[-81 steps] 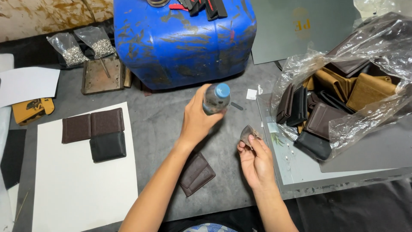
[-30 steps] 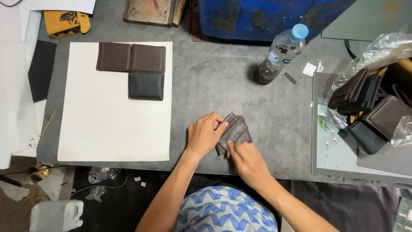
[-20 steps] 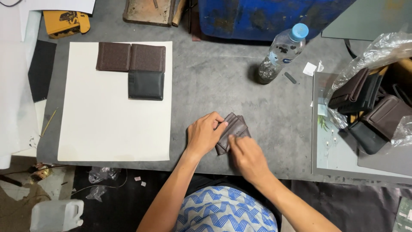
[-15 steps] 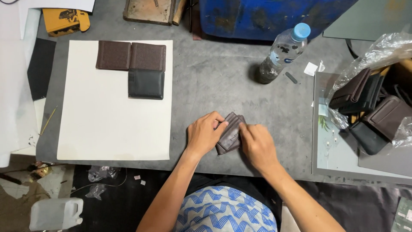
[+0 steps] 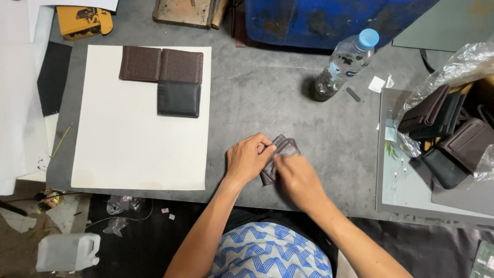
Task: Inspecting and cleaning leather wallets at a workbench to ensure quality
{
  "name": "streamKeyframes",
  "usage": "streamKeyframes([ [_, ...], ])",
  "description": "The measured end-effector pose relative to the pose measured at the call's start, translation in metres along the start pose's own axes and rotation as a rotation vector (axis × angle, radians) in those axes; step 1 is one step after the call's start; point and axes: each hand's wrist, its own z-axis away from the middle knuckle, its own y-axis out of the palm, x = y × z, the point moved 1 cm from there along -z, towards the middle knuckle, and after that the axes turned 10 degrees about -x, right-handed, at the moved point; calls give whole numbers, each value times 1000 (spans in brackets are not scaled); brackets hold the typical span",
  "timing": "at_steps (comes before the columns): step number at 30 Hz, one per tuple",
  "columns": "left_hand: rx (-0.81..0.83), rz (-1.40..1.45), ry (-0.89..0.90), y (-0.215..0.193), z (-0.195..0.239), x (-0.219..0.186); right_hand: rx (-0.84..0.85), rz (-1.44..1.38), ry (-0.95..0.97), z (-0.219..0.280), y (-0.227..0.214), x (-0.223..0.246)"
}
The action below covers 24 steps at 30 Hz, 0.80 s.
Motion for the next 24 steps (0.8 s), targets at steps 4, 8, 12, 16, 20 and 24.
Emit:
streamKeyframes([
  [4,-3,12,10,1,-1,3,59,-75,-127,-11,-17,10],
  [8,-16,13,13,1,2,2,-43,81,100,-7,-9,-33],
  [12,-26,9,10,4,1,4,-59,151,186,-1,-14,-31],
  [16,-28,7,7,1,1,0,-15,166,193,18,-27,-20],
  [20,13,20,-49,-1,-2,-3,-64,187,201,33,-20,2],
  [24,35,0,-73,0,-4,-2,-125,156,204,31,-17,37],
])
